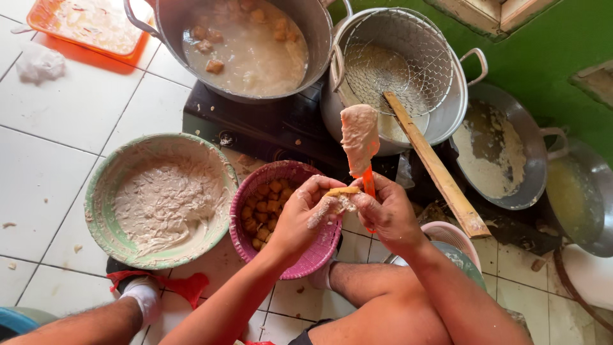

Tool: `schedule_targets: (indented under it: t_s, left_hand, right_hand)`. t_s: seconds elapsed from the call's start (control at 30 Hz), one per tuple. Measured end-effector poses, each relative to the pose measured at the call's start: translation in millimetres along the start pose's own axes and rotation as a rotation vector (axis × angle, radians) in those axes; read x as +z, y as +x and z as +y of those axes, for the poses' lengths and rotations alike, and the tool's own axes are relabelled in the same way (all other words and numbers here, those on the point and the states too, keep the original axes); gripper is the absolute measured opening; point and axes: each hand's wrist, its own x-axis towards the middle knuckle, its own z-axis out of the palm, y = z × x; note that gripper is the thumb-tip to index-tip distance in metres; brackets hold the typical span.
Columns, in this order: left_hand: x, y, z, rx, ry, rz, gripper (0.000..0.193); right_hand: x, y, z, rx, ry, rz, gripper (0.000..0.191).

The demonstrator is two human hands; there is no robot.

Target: The person sits on the floor and coats fried tofu pieces with batter, holding a batter-covered spatula and spreading batter over each piece by hand, then drops the coated pieces into a pot of hot oil on a portable gas stove to fry.

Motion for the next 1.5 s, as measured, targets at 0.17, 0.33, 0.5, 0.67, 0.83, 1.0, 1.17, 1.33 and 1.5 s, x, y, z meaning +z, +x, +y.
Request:
schedule_targets:
  t_s: [0.17,0.33,0.5,0.67,0.83,1.0,1.17,1.33,1.5]
  left_hand:
    - [-8.6,9.1,2.4,-0.051,-0.168,0.220,0.018]
    - [-6.6,-4.9,29.7,0.230,0.090,0.435,0.022]
    - [14.1,-21.7,47.5,0.252,-0.014,0.301,0.037]
    - [11.0,-34.6,51.0,0.186,-0.341,0.135,0.054]
    - [-3.0,-31.6,40.4,0.192,-0.244,0.098,0.059]
    - [-15.5,-16.8,27.1,0.210,-0.107,0.148,0.036]
    - [-61.9,0.0,-3.1,0.089,-0.156,0.400,0.024]
    - [-115.3,37.5,-40.5,-0.255,-0.192,0.762,0.025]
    - [-163.2,126.7,11.2,-0.116,-0.032,0.686,0.048]
  right_hand:
    - [0.5,-15.1,-3.1,-0.035,-0.194,0.053,0.026]
    - [8.2,-26.2,-11.8,0.112,-0.138,-0.070,0.044]
    - [19.9,-24.6,-23.2,-0.268,-0.625,0.008,0.032]
    - [18.2,-27.1,-33.9,-0.473,-0.911,0.192,0.020]
    - [16.9,-34.5,-36.7,-0.486,-1.011,0.359,0.023]
    - [16.2,-40.0,-39.4,-0.724,-1.228,0.333,0.019]
    - [7.8,-41.0,-38.5,-0.512,-1.240,0.194,0.020]
    - [-7.8,-35.5,-25.3,-0.259,-0.659,0.175,0.017]
    - [-23.1,-28.4,-16.8,-0.060,-0.165,0.023,0.030]
